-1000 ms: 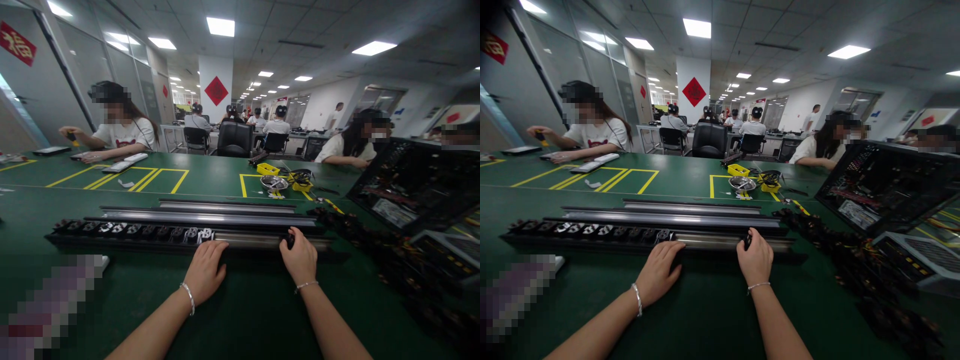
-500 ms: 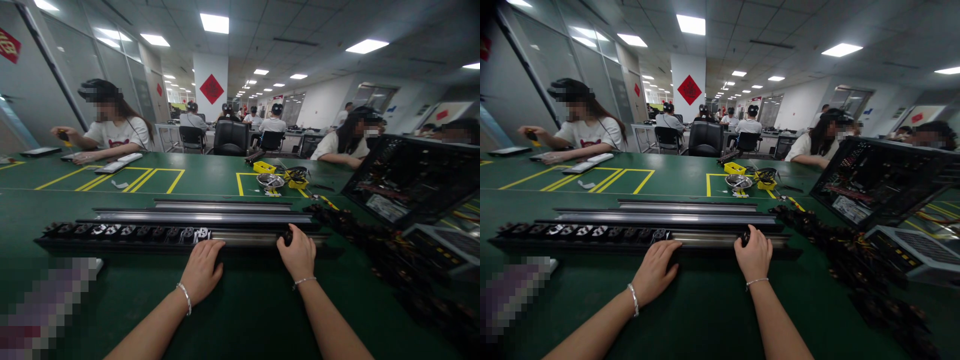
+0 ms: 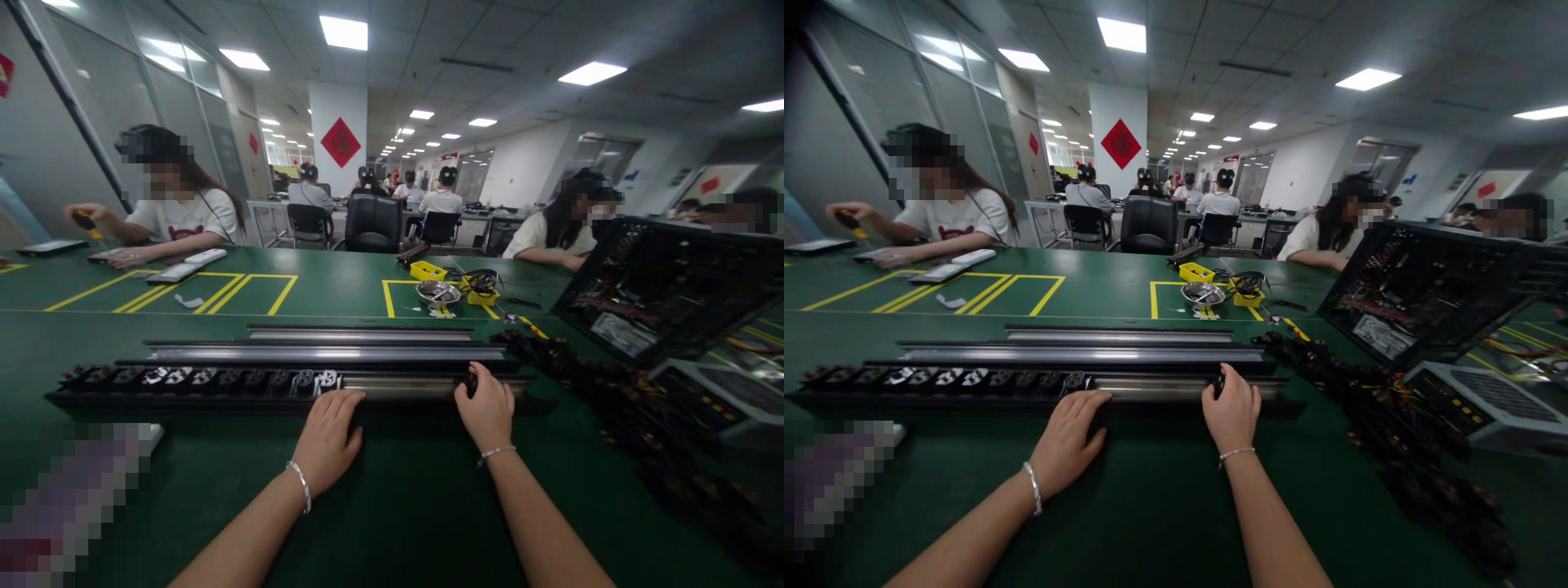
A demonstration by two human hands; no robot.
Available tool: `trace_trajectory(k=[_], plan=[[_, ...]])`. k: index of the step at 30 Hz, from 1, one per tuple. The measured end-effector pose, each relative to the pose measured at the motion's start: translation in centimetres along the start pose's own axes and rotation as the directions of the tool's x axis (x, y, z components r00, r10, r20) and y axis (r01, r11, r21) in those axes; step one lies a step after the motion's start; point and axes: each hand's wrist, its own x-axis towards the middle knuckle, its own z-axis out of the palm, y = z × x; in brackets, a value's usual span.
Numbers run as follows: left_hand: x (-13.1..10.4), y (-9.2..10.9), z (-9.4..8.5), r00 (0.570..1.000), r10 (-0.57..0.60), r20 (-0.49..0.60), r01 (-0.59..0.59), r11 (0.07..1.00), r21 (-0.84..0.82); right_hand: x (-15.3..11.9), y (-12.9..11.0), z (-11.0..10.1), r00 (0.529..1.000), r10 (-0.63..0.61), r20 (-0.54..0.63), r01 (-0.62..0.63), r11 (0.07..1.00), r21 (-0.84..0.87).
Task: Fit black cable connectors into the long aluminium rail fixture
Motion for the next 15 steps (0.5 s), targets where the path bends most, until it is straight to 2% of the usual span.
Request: trace_trajectory(k=[9,15], plan=[[0.02,0.1,-0.08,1.0,-0.005,-0.007,0.005,1.0,0.018,0.35,0.3,-0.54,1.0,-0.003,-0.015,0.002,0.998,-0.068],[0.05,0.06,0.04,1.0,-0.008,-0.001,0.008,1.0,0.013,0.52,0.8,-0.64,1.0,0.001,-0.006,-0.001,0.999,-0.052]])
